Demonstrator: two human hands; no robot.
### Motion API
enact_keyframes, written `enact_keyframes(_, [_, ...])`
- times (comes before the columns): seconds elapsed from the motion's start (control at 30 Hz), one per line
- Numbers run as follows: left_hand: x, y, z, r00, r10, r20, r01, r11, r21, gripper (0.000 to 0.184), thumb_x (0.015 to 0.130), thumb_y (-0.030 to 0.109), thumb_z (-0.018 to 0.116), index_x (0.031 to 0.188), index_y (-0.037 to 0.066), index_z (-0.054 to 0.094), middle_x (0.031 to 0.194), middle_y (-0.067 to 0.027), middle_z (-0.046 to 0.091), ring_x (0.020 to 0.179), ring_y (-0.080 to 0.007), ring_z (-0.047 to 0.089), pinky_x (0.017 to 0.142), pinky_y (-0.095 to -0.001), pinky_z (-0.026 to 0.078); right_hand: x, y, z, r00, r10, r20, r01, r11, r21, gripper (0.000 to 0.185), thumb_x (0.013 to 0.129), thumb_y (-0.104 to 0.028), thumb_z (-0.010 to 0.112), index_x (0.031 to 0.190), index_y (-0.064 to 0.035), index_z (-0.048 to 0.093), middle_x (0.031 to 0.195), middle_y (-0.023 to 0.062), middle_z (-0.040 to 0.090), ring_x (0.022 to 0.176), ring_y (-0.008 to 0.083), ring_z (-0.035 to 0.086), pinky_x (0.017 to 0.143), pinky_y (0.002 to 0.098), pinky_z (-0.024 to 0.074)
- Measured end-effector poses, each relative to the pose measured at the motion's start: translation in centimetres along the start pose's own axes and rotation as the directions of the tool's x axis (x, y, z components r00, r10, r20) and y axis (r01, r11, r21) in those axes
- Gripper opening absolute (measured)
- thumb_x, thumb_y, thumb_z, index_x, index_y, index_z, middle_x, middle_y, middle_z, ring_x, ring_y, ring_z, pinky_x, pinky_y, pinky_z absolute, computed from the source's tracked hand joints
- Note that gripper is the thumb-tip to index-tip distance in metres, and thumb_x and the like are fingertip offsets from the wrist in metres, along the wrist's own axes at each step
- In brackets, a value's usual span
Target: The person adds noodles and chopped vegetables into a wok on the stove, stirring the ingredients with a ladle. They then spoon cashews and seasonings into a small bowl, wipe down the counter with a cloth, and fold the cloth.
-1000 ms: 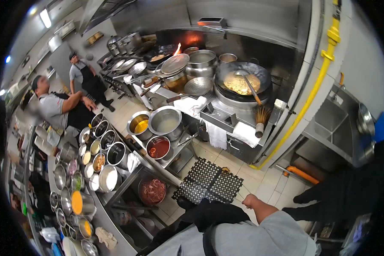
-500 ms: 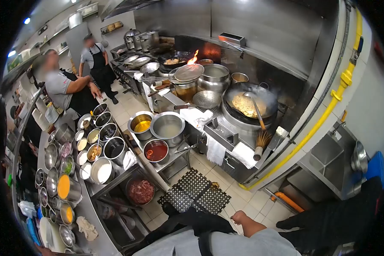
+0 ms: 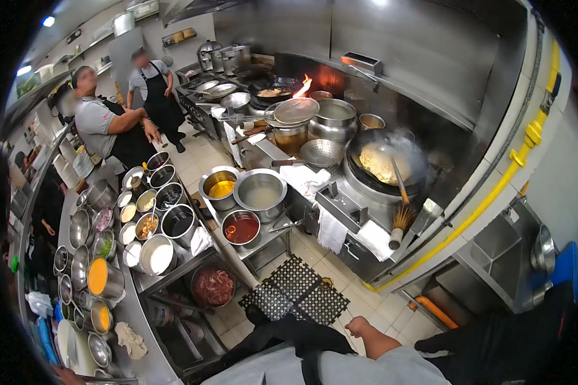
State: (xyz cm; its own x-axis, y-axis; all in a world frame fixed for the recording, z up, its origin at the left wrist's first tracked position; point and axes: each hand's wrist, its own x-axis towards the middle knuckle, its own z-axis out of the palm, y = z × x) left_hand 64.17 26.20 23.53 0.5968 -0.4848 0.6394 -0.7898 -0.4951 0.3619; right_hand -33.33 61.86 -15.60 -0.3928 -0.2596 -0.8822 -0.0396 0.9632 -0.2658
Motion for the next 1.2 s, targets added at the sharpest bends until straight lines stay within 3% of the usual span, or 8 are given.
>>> enact_keyframes(0.17, [1.7, -1.0, 1.0, 0.995, -0.006, 0.102, 0.026, 0.981, -0.193, 0.045, 0.083, 0.016, 0.050, 0.127, 0.006, 0.053, 0.106, -0.0279, 0.062, 0.091, -0.0466, 0.060, 0.081, -0.0490, 0.048, 0.7, 0.6, 0.6, 1.000, -0.020, -0.003, 0.020, 0.998, -0.057, 0.032, 0.084, -0.026, 0.062, 0.099, 0.0028, 0.065, 0.080, 0.0131, 0.066, 0.066, 0.0206, 0.066, 0.051, 0.0348, 0.0551])
enact_keyframes(0.23, [2.0, -1.1, 1.9, 0.989, -0.011, 0.146, 0.050, 0.962, -0.268, 0.045, 0.083, 0.017, 0.050, 0.127, 0.007, 0.053, 0.107, -0.0279, 0.062, 0.092, -0.0467, 0.060, 0.081, -0.0490, 0.048, 0.0, 0.9, 0.9, 1.000, -0.021, -0.012, 0.022, 0.999, 0.024, 0.040, 0.085, -0.035, 0.060, 0.080, 0.0035, 0.067, 0.073, 0.0130, 0.067, 0.055, 0.0211, 0.063, 0.052, 0.0327, 0.0543])
enact_keyframes(0.53, [1.5, -1.7, 4.5, 0.962, 0.012, 0.274, 0.136, 0.847, -0.515, 0.043, 0.086, 0.020, 0.050, 0.128, 0.009, 0.054, 0.109, -0.0279, 0.062, 0.093, -0.0471, 0.060, 0.083, -0.0490, 0.048, -1.2, 1.5, 1.1, 0.999, 0.021, 0.030, -0.019, 0.998, -0.066, 0.039, 0.086, -0.036, 0.061, 0.085, 0.0035, 0.064, 0.069, 0.0112, 0.064, 0.057, 0.0199, 0.062, 0.050, 0.0328, 0.0540])
enact_keyframes(0.8, [2.1, -3.8, 3.6, 0.967, -0.038, 0.251, 0.136, 0.913, -0.384, 0.048, 0.085, 0.014, 0.048, 0.133, 0.010, 0.048, 0.111, -0.0225, 0.061, 0.095, -0.0402, 0.059, 0.084, -0.0446, 0.047, -3.0, 0.8, 1.1, 0.998, -0.062, 0.024, 0.065, 0.984, -0.167, 0.036, 0.085, -0.033, 0.063, 0.081, 0.0025, 0.065, 0.067, 0.0117, 0.063, 0.057, 0.0192, 0.062, 0.049, 0.0329, 0.0546])
enact_keyframes(0.87, [2.1, -3.9, 3.5, 0.968, -0.040, 0.247, 0.132, 0.921, -0.366, 0.049, 0.085, 0.013, 0.047, 0.134, 0.011, 0.047, 0.112, -0.0212, 0.060, 0.096, -0.0385, 0.059, 0.084, -0.0435, 0.047, -2.8, 0.9, 1.2, 1.000, -0.023, 0.010, 0.024, 0.997, -0.072, 0.035, 0.086, -0.032, 0.062, 0.079, 0.0021, 0.065, 0.067, 0.0115, 0.063, 0.057, 0.0190, 0.063, 0.049, 0.0329, 0.0551])
enact_keyframes(1.0, [2.0, -4.4, 3.3, 0.969, -0.032, 0.246, 0.120, 0.929, -0.351, 0.051, 0.085, 0.011, 0.046, 0.136, 0.011, 0.044, 0.113, -0.0185, 0.060, 0.096, -0.0350, 0.058, 0.085, -0.0413, 0.046, -4.1, -0.3, 0.8, 0.999, -0.040, 0.019, 0.042, 0.987, -0.153, 0.034, 0.087, -0.031, 0.060, 0.079, 0.0017, 0.065, 0.068, 0.0114, 0.064, 0.058, 0.0191, 0.064, 0.050, 0.0333, 0.0556])
enact_keyframes(1.2, [1.8, -4.0, 3.5, 0.969, 0.010, 0.246, 0.071, 0.945, -0.319, 0.056, 0.084, 0.007, 0.044, 0.140, 0.012, 0.040, 0.115, -0.0144, 0.059, 0.098, -0.0299, 0.058, 0.085, -0.0380, 0.046, -1.5, 0.8, 0.8, 0.999, -0.041, 0.013, 0.043, 0.995, -0.092, 0.035, 0.088, -0.032, 0.059, 0.082, 0.0022, 0.066, 0.071, 0.0118, 0.066, 0.057, 0.0202, 0.064, 0.051, 0.0332, 0.0552])
